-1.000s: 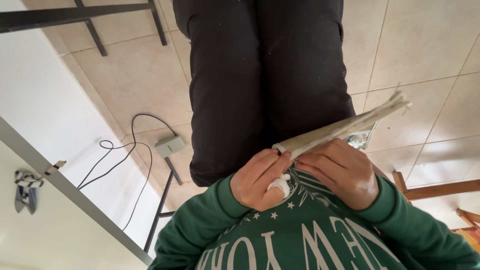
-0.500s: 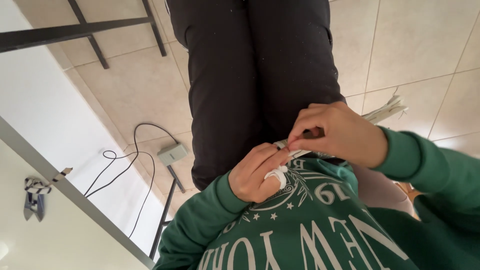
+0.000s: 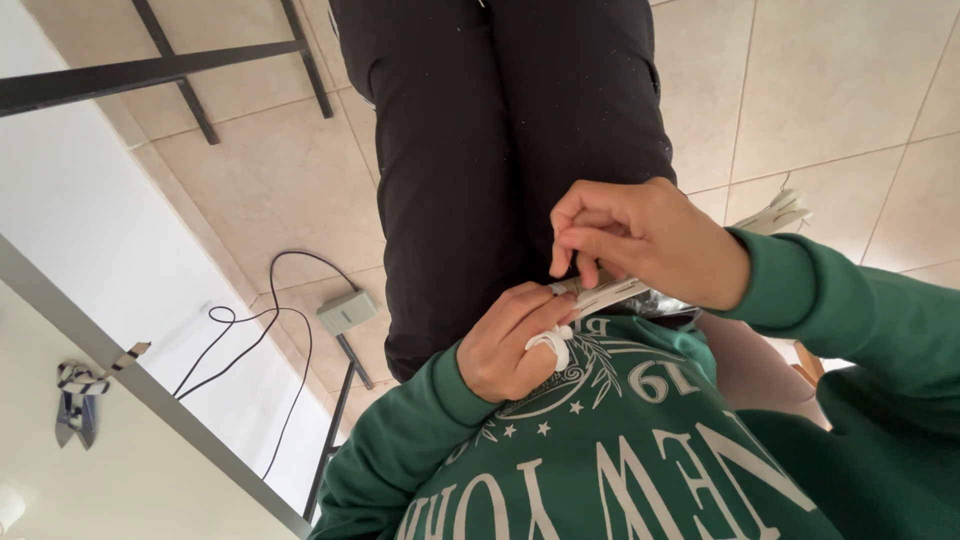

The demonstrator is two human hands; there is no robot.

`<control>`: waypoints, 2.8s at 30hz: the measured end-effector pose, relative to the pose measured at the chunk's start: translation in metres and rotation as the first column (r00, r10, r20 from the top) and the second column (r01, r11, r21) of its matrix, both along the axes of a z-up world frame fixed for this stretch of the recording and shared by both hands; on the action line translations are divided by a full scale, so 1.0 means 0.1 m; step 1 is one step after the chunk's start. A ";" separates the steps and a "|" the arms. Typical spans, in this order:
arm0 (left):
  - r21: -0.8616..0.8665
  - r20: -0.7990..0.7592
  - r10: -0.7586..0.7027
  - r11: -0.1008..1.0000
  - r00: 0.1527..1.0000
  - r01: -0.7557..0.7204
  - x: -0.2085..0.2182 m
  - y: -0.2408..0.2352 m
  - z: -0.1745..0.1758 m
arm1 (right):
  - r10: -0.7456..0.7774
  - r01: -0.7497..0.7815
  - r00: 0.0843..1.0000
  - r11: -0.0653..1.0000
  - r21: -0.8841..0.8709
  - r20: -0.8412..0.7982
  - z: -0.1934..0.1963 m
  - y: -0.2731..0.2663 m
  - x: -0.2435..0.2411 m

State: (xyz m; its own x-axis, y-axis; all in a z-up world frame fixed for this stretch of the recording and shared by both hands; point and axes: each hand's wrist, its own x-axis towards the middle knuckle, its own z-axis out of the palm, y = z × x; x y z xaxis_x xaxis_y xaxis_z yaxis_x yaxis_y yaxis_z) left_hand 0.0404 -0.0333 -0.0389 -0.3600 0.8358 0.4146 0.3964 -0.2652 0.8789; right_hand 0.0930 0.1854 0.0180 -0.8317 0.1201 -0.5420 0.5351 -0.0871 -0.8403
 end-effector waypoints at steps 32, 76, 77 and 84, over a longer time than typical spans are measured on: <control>-0.146 0.252 0.175 0.979 0.952 -0.141 0.31 -0.29 0.04 | 0.467 -0.084 0.826 0.656 0.750 -0.315 -0.01 -0.31 0.50; -0.471 0.700 0.370 0.882 0.611 0.004 -0.13 0.13 0.35 | 0.169 -0.110 0.964 0.955 0.275 -0.203 -0.24 -0.18 0.42; -0.468 0.699 0.369 0.884 0.612 0.001 -0.13 0.11 0.35 | 0.171 -0.110 0.963 0.954 0.278 -0.206 -0.24 -0.18 0.41; -0.422 0.768 0.348 0.907 0.537 0.016 -0.18 0.02 0.38 | 0.181 -0.109 0.961 0.944 0.312 -0.211 -0.18 -0.16 0.34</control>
